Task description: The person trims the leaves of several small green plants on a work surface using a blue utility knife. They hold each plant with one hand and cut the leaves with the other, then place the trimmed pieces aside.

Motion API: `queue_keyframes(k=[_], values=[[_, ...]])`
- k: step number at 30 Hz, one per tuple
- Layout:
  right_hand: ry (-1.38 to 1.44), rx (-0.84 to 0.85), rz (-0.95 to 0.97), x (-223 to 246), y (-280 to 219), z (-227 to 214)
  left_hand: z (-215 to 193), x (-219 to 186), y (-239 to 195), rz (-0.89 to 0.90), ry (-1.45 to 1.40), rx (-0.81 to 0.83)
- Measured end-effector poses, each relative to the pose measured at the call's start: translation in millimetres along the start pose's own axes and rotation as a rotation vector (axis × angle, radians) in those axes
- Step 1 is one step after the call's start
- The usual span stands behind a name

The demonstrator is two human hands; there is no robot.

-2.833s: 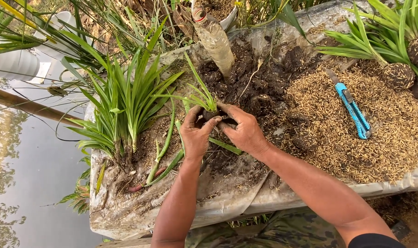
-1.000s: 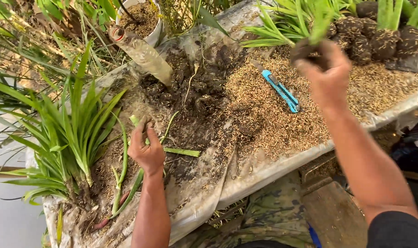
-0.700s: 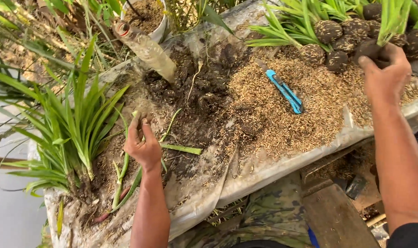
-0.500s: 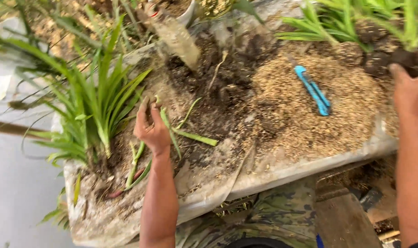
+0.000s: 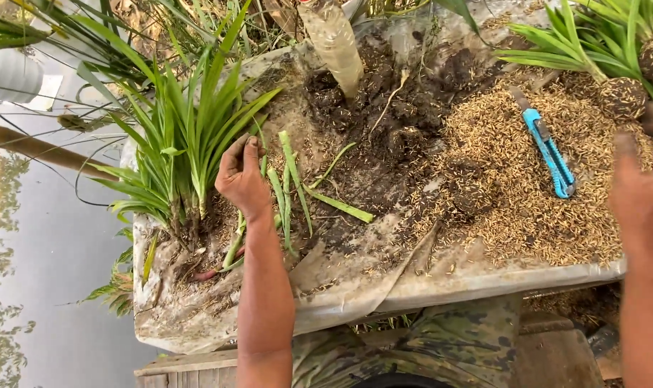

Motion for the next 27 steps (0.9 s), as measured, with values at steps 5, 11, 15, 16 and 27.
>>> queue_keyframes(k=[5,11,15,16,27], values=[[0.304,0.228,-0.201,147.0,9.0,56.3,1.1,-8.4,-1.0,-0.044,0.019,0.012],[0.004,0.746,-0.502,251.1,-18.6,165.7,-2.3,-13.5,4.7,-0.077,0.112,0.008],[-0.200,0.846,-0.586,248.9,-45.9,219.9,-3.4,-22.3,6.0,-0.075,0.205,0.023],[-0.199,0.851,-0.591,247.4,-47.1,218.1,-2.9,-24.9,5.0,-0.078,0.208,0.017],[0.132,0.675,-0.292,253.1,-19.5,172.1,-20.7,-37.0,13.5,0.024,0.002,0.002]])
Point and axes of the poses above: each hand's wrist, its own y-axis towards the middle knuckle, its own z-axis out of the palm, x = y × z, the point moved 3 cm from there along y, towards the middle knuckle, and after that the axes turned 1 degree about -y, right-handed, at the moved point
